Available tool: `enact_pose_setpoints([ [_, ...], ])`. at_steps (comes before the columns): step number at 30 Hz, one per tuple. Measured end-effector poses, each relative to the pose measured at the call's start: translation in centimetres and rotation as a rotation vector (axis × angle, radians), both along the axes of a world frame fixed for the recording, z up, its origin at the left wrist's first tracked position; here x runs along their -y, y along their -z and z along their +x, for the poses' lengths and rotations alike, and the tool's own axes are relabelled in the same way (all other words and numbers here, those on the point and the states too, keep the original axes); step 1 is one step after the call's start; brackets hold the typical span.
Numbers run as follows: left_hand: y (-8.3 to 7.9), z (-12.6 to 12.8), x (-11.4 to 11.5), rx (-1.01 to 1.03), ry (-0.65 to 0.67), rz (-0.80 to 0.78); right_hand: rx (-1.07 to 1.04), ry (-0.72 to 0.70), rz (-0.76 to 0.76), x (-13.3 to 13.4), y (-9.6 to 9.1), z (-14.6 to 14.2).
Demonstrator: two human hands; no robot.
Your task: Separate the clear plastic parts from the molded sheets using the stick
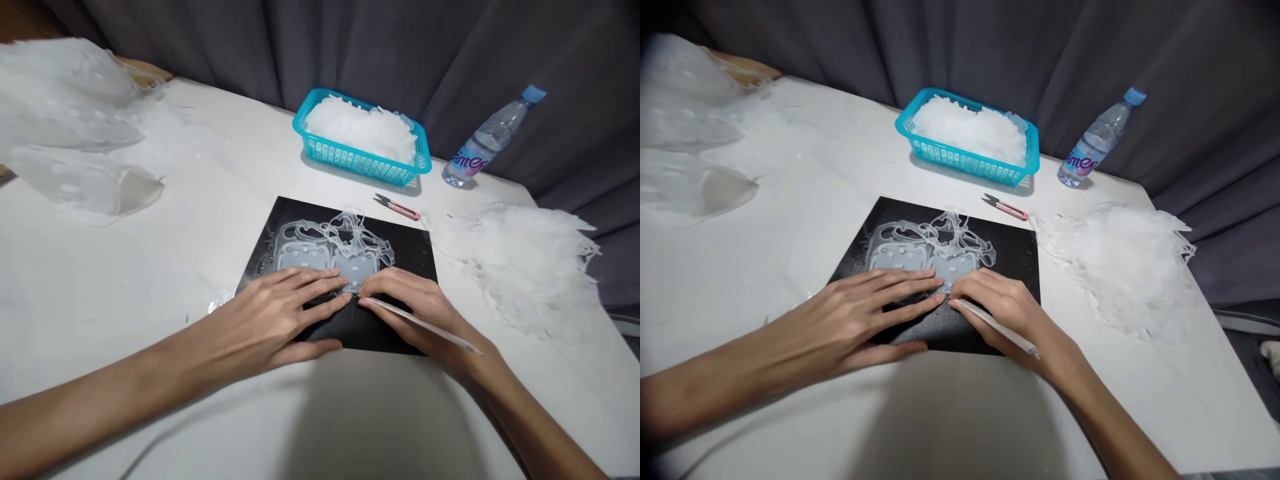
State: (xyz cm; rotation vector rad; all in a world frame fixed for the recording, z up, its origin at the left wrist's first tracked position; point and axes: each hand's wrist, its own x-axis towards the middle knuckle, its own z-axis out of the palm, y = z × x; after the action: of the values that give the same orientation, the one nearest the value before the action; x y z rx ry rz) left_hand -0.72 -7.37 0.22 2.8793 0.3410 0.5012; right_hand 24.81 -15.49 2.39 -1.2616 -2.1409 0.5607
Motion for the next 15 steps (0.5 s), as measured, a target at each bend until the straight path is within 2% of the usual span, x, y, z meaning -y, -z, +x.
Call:
enact_pose_setpoints([
  [5, -0.2, 0.0, 0.2, -0.013, -0.024, -0.008, 0.12, 0.005, 0.012, 0.3, -0.5, 0.8],
  [10, -0.5, 0.0, 0.0, -0.043, -0.018, -0.022, -0.012, 0.05, -0.113, 1.0, -0.6, 1.3],
  [15, -0.7, 0.0, -0.2, -0.08, -0.008, -0.065, -0.046, 0.034, -0.12, 0.9, -0.2, 0.8],
])
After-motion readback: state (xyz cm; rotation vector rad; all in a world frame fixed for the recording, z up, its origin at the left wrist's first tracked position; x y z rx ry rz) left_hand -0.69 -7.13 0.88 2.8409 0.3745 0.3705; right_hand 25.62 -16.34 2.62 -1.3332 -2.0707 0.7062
